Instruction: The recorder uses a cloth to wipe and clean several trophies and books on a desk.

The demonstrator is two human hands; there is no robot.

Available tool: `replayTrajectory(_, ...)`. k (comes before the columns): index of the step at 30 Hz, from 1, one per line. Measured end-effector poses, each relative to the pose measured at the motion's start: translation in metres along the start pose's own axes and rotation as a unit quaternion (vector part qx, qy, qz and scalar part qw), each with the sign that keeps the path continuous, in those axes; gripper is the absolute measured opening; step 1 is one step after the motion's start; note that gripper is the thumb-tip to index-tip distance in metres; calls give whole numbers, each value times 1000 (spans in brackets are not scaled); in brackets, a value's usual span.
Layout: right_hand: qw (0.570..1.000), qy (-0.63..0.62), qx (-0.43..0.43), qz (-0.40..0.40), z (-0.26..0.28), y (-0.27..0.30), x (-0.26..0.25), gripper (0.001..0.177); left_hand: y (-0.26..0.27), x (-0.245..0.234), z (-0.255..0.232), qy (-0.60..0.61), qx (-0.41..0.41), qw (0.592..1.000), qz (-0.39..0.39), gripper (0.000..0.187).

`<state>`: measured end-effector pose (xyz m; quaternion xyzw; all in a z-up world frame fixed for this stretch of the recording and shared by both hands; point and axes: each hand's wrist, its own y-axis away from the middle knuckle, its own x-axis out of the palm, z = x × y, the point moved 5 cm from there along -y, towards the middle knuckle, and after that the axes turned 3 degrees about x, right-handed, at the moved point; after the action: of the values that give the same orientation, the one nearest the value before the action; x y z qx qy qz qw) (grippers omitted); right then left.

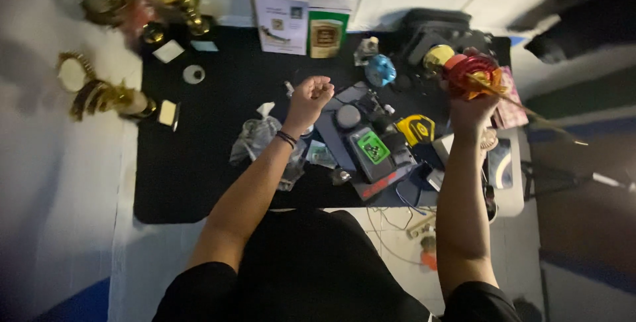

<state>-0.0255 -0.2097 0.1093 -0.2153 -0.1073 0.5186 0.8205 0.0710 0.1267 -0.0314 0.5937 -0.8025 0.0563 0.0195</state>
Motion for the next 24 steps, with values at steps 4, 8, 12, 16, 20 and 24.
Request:
replayTrajectory(4, 995, -92, -11, 47, 12, -14, 49, 68, 11, -34, -5, -24, 28, 999, -22, 35)
replayTrajectory(8, 966, -207, 66, 144, 50, -13, 132, 62, 29, -73, -49, -160, 33, 986, -43, 46)
replayTrajectory(12, 939, -252, 118, 201, 54, -3, 209, 57, 52, -114, -65, -278, 68, 956, -60, 72)
replayTrajectory(16, 944, -147, 123, 270, 35, 10, 276, 51, 68, -147, -63, -321, 92, 942, -18, 102)
replayTrajectory(20, 929, -115, 153, 316, 29, 28, 332, 44, 76, -183, -49, -322, 55, 944, -39, 108)
replayTrajectory(24, 916, -143, 107, 360, 50, 42, 383, 45, 82, -220, -37, -329, 29, 940, -89, 104)
